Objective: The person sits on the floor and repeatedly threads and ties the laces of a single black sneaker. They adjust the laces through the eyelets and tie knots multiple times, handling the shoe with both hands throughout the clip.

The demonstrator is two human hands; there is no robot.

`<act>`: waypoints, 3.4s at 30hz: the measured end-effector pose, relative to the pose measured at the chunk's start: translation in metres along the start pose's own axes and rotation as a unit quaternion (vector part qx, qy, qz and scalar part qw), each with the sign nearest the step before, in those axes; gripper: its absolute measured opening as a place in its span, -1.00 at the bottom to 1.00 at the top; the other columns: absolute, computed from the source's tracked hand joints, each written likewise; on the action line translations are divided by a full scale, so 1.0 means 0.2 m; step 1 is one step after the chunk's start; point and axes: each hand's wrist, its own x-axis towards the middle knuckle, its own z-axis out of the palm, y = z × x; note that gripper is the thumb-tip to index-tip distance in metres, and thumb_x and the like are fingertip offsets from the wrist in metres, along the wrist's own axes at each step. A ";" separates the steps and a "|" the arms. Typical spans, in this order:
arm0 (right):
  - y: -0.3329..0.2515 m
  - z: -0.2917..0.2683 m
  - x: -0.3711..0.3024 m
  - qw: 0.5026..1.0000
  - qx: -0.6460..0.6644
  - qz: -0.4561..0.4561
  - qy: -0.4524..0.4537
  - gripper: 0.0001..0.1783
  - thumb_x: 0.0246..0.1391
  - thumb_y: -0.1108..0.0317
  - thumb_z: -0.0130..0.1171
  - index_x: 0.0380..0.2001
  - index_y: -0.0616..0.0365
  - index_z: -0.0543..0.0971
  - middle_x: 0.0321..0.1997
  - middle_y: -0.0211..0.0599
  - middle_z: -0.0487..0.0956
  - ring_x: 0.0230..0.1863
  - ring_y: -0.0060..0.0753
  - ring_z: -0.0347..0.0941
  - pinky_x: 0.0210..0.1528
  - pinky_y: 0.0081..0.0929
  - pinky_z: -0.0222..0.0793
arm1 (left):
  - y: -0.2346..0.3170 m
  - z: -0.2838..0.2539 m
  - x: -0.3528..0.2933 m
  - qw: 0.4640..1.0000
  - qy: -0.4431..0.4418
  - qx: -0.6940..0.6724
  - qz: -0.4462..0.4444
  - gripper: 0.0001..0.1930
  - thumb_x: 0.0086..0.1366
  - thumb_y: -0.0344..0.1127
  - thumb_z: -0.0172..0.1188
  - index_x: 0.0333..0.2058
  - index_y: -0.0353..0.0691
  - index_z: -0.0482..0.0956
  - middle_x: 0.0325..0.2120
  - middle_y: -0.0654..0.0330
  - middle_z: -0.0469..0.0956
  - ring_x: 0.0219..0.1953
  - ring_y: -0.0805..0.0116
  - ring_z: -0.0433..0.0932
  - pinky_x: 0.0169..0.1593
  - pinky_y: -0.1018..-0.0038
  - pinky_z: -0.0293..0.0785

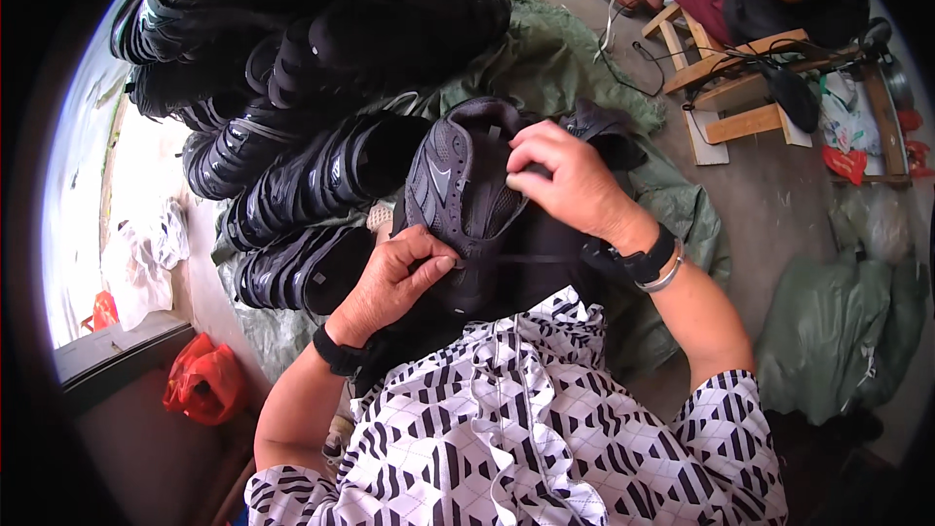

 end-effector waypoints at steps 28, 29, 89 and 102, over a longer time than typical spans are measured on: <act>0.05 -0.40 -0.66 0.850 -0.461 0.254 -0.018 -0.92 0.01 0.46 0.04 -0.44 0.18 0.52 -0.38 -0.11 0.54 -0.24 0.02 0.51 -0.21 -0.08 0.40 | 0.15 -0.14 -0.09 0.988 -0.054 0.122 -0.081 -0.85 0.27 -0.38 0.20 -0.36 -0.40 0.58 -0.60 0.22 0.52 -0.55 0.54 0.43 -0.45 0.54 0.38; 0.07 -0.43 -0.68 0.834 -0.476 0.280 -0.009 -0.92 0.01 0.47 0.03 -0.43 0.19 0.52 -0.38 -0.09 0.54 -0.23 0.02 0.51 -0.20 -0.08 0.40 | 0.15 -0.15 -0.10 0.987 -0.051 0.103 -0.115 -0.85 0.27 -0.38 0.20 -0.35 -0.40 0.59 -0.60 0.20 0.53 -0.55 0.53 0.45 -0.43 0.54 0.40; -0.20 0.23 -0.25 0.981 -0.191 0.014 -0.005 -0.93 0.04 0.46 0.20 -0.41 0.16 0.50 -0.45 -0.22 0.57 -0.39 -0.11 0.56 -0.39 -0.30 0.49 | 0.04 0.02 0.19 0.969 0.132 0.129 -0.162 -0.53 -0.08 -0.13 0.44 -0.35 -0.19 0.34 -0.58 0.28 0.35 -0.52 0.46 0.34 -0.38 0.45 0.37; -0.16 0.29 -0.28 0.943 0.176 0.280 -0.041 -0.94 0.18 0.44 0.14 -0.33 0.20 0.54 -0.51 -0.56 0.52 -0.52 -0.84 0.37 -0.58 -0.79 0.31 | -0.03 0.02 0.15 0.978 0.124 0.142 -0.090 -0.53 0.04 -0.02 0.43 -0.31 -0.16 0.39 -0.59 0.31 0.41 -0.55 0.46 0.40 -0.44 0.47 0.37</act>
